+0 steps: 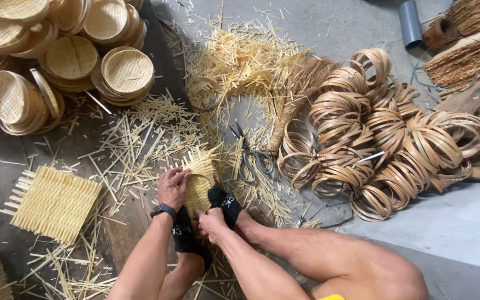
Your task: The person sits on the floor of a bamboo craft workshop and uses shears to trim excess bamboo strips from the rims of small woven baskets. They hold each basket against a round wooden form, cut around the edge, press the trimmed rim by hand, and set finished baskets aside.
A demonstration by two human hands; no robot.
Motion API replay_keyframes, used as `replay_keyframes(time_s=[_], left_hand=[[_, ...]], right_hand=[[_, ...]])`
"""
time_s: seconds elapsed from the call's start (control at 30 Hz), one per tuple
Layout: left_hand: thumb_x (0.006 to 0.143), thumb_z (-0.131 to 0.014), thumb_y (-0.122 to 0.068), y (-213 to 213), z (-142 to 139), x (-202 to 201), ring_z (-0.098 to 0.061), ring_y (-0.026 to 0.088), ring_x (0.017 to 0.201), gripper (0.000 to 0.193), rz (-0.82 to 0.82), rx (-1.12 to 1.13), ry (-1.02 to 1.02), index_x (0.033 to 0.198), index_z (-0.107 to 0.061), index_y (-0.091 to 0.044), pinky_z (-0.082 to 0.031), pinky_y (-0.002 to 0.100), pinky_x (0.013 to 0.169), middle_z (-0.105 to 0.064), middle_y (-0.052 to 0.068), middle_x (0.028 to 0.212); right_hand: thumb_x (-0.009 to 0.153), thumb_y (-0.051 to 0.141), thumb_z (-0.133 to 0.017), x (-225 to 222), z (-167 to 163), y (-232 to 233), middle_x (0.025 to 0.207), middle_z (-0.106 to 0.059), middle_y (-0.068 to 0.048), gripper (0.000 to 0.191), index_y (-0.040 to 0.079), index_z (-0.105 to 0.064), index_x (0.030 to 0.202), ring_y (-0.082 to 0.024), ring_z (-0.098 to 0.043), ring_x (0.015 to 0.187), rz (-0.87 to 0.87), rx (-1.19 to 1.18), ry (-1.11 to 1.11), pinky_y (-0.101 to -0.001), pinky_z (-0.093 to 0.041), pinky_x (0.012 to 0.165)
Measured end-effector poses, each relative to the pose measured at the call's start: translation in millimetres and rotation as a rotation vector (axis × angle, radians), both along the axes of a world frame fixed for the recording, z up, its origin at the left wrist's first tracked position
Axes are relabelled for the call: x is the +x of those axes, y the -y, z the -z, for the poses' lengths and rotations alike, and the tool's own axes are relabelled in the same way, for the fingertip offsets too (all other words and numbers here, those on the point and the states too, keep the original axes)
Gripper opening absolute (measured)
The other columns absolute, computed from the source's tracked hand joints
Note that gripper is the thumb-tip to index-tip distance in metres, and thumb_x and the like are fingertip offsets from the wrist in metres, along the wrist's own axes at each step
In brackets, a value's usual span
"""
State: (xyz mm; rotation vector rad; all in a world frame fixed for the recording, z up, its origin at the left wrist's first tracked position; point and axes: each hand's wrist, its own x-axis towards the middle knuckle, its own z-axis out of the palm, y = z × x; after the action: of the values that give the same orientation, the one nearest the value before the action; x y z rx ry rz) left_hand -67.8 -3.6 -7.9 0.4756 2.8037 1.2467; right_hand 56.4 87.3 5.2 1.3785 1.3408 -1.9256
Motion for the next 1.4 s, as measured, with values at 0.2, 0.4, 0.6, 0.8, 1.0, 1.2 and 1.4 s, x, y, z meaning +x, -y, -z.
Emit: replay_keyframes(time_s=[0.2,0.4,0.6,0.8,1.0,1.2,1.4], left_hand=[[0.094,-0.069,-0.030,-5.3,9.7,-2.9,-0.063,0.029,0.103,0.020,-0.024,0.002,0.026,0.100,-0.082,-0.017,-0.051,0.040,0.091,-0.073,0.006,0.106],[0.099,-0.064,-0.032,-10.4,12.8,-9.3,-0.066,0.032,0.097,0.025,-0.010,-0.028,0.214,0.100,-0.079,-0.012,-0.052,0.042,0.088,-0.073,0.010,0.103],[0.089,-0.073,-0.041,-15.5,11.4,-16.6,-0.072,0.028,0.084,0.033,-0.167,-0.003,0.459,0.096,-0.081,-0.010,-0.055,0.039,0.079,-0.076,0.012,0.094],[0.082,-0.079,-0.042,-11.8,12.4,-16.0,-0.071,0.019,0.068,0.038,-0.236,0.177,0.482,0.091,-0.082,-0.006,-0.056,0.033,0.065,-0.078,0.012,0.078],[0.084,-0.078,-0.043,-15.6,11.1,-24.7,-0.067,0.018,0.066,0.039,-0.274,0.208,0.632,0.091,-0.083,-0.005,-0.054,0.033,0.063,-0.077,0.014,0.075],[0.086,-0.077,-0.048,-11.5,1.0,-30.4,-0.073,0.023,0.087,0.045,-0.133,0.053,0.547,0.108,-0.079,-0.009,-0.056,0.034,0.080,-0.078,0.014,0.100],[0.074,-0.086,-0.014,-3.5,-29.5,-20.9,-0.067,0.028,0.094,0.035,-0.034,0.062,0.163,0.108,-0.076,-0.011,-0.055,0.041,0.084,-0.067,0.013,0.103]], right_hand=[[0.096,0.035,-0.071,20.7,24.5,-4.4,0.060,-0.065,-0.003,0.040,0.000,-0.074,0.076,-0.011,-0.053,0.049,-0.174,0.305,-0.199,-0.0313,-0.041,0.044],[0.096,0.045,-0.069,20.8,36.1,-21.5,0.062,-0.067,-0.009,0.050,0.000,-0.070,0.076,-0.015,-0.060,0.050,-0.429,0.400,-0.121,-0.0338,-0.048,0.049],[0.084,0.037,-0.078,-39.4,34.1,-84.3,0.069,-0.075,-0.002,0.029,0.008,-0.077,0.078,-0.010,-0.066,0.058,-0.303,0.772,-0.381,-0.0298,-0.053,0.056],[0.073,0.040,-0.094,-70.3,37.3,-91.8,0.062,-0.067,-0.006,0.046,0.000,-0.074,0.064,-0.015,-0.053,0.055,-0.289,0.579,-0.134,-0.0333,-0.043,0.055],[0.068,0.030,-0.097,-85.0,32.2,-96.0,0.067,-0.073,-0.007,0.036,0.002,-0.074,0.062,-0.016,-0.060,0.057,-0.230,0.518,-0.059,-0.0337,-0.048,0.060],[0.079,0.037,-0.078,-100.7,14.9,-114.5,0.086,-0.075,-0.003,0.026,0.011,-0.081,0.080,-0.015,-0.069,0.071,-0.570,0.637,-0.282,-0.0354,-0.058,0.071],[0.091,0.052,-0.067,-120.4,-125.2,-264.6,0.114,-0.075,-0.009,0.047,0.014,-0.072,0.120,-0.027,-0.073,0.099,-1.155,1.160,-0.218,-0.0425,-0.056,0.091]])
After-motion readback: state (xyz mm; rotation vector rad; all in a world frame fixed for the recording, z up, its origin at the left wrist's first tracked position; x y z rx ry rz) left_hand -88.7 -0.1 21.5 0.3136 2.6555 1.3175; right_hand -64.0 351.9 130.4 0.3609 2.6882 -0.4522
